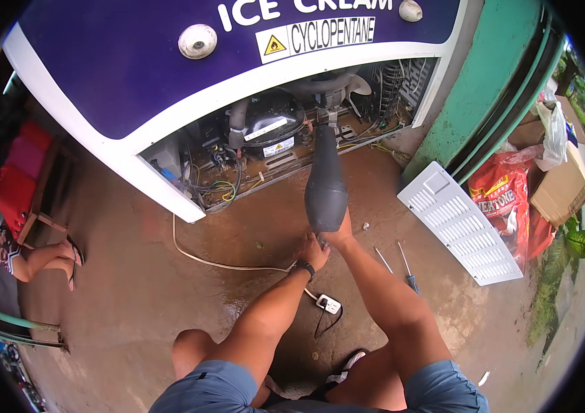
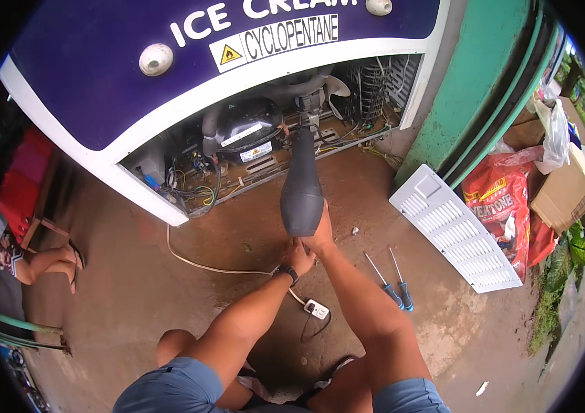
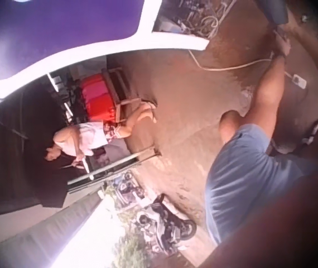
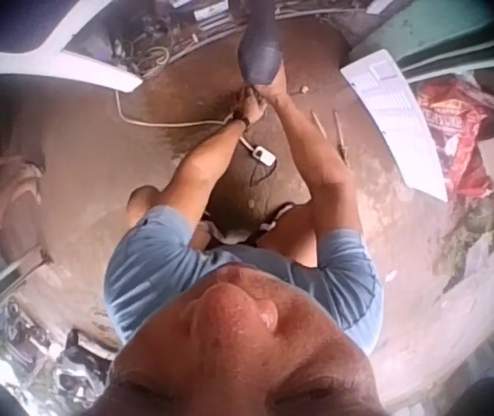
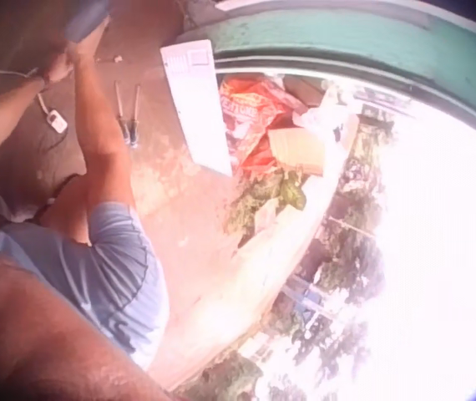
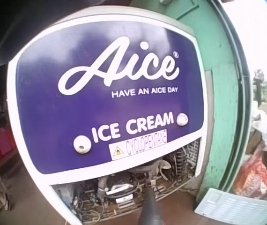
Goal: The person uses a hair dryer to heat a component near the compressor of an ice cream freezer and then uses a screwdriver to work on the wiring.
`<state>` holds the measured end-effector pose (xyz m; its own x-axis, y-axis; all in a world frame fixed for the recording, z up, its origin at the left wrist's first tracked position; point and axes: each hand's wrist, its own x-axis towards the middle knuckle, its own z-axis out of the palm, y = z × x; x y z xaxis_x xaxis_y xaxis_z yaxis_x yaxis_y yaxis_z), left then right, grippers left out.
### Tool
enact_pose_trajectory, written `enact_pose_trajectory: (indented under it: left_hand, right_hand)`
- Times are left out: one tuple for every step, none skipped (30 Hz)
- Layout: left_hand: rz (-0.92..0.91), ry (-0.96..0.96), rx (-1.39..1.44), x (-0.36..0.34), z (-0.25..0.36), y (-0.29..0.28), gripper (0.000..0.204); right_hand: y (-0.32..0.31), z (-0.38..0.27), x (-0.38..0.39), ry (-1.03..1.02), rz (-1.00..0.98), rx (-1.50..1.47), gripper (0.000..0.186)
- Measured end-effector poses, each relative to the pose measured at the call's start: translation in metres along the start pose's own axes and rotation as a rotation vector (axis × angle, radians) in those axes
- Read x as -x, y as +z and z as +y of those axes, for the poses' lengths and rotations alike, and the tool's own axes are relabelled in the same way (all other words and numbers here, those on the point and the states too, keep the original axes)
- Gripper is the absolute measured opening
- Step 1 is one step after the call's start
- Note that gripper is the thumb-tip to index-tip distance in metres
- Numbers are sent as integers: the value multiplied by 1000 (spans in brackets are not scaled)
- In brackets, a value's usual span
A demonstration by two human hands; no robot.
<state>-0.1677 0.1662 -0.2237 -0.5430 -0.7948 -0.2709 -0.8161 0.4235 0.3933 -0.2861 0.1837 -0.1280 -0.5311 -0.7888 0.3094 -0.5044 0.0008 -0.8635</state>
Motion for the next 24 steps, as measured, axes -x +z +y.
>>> enact_pose_trajectory:
  left_hand:
    - [48,25,120,2,-3,-10,68]
    - [94,44,230,6,-12,-20,66]
    - [237,68,131,8,-22,-28,60]
    - [228,68,124,10,-36,-38,60]
    - [102,58,404,19,-16,-46,55]
    - [17,30,731,15,-17,-62,50]
    - [-62,-25,1056,11,-17,-75,45]
    - [-89,-89,1425,6,-41,-94,39]
    - [-172,-101,1699,-4,-51,-111,41]
    - [-175,-88,1701,-11,-46,-125,41]
    - [-351,-61,1860,-12,-28,-134,41]
    - [-523,-33,2007,-12,-13,-144,43]
    - [-544,-31,2024,-13,-5,-153,47]
    - [-555,-16,2028,-21,-2,-155,47]
    - [-690,74,2112,-30,-6,-156,47]
    - [-825,168,2189,-37,-11,-157,47]
    - [-911,217,2223,-38,-3,-154,48]
    - [-908,212,2221,-38,4,-153,48]
    - [-683,92,2124,-40,14,-150,48]
    - [-479,-25,2012,-38,23,-147,48]
    - [-531,-104,2016,-20,42,-163,44]
    - [-556,-107,2024,-32,43,-146,44]
    - [-584,-15,1900,-49,23,-136,40]
    - [-613,53,1771,-61,-1,-122,37]
  right_hand:
    - [-9,-4,4,-79,-136,261,61]
    - [-15,-14,9,-70,-133,255,61]
    - [-20,-21,15,-182,-139,298,63]
    - [-26,-26,20,-293,-143,341,64]
    - [-56,9,38,-269,-170,471,63]
    - [-73,-1,41,-250,-171,479,63]
    - [-94,-12,45,-225,-177,462,60]
    - [-88,-42,42,-234,-181,407,58]
    - [-95,-70,41,-234,-182,379,57]
    - [-109,-104,40,-137,-128,206,51]
    - [-126,-128,46,-25,-66,54,45]
    - [-131,-144,53,-24,-54,72,45]
    - [-130,-160,64,192,-52,-53,42]
    - [-126,-172,72,402,-48,-177,39]
    - [-117,-175,80,394,-47,-182,39]
    - [-108,-178,86,380,-36,-184,31]
    - [-106,-177,89,373,-20,-172,24]
    - [-103,-178,89,375,-22,-176,24]
    - [-102,-180,87,323,-45,-109,23]
    - [-102,-180,89,279,-63,-35,23]
    - [-106,-170,92,282,-127,-15,27]
    - [-109,-159,95,294,-119,3,27]
    - [-101,-156,93,366,-131,-44,29]
    - [-93,-154,96,453,-148,-93,32]
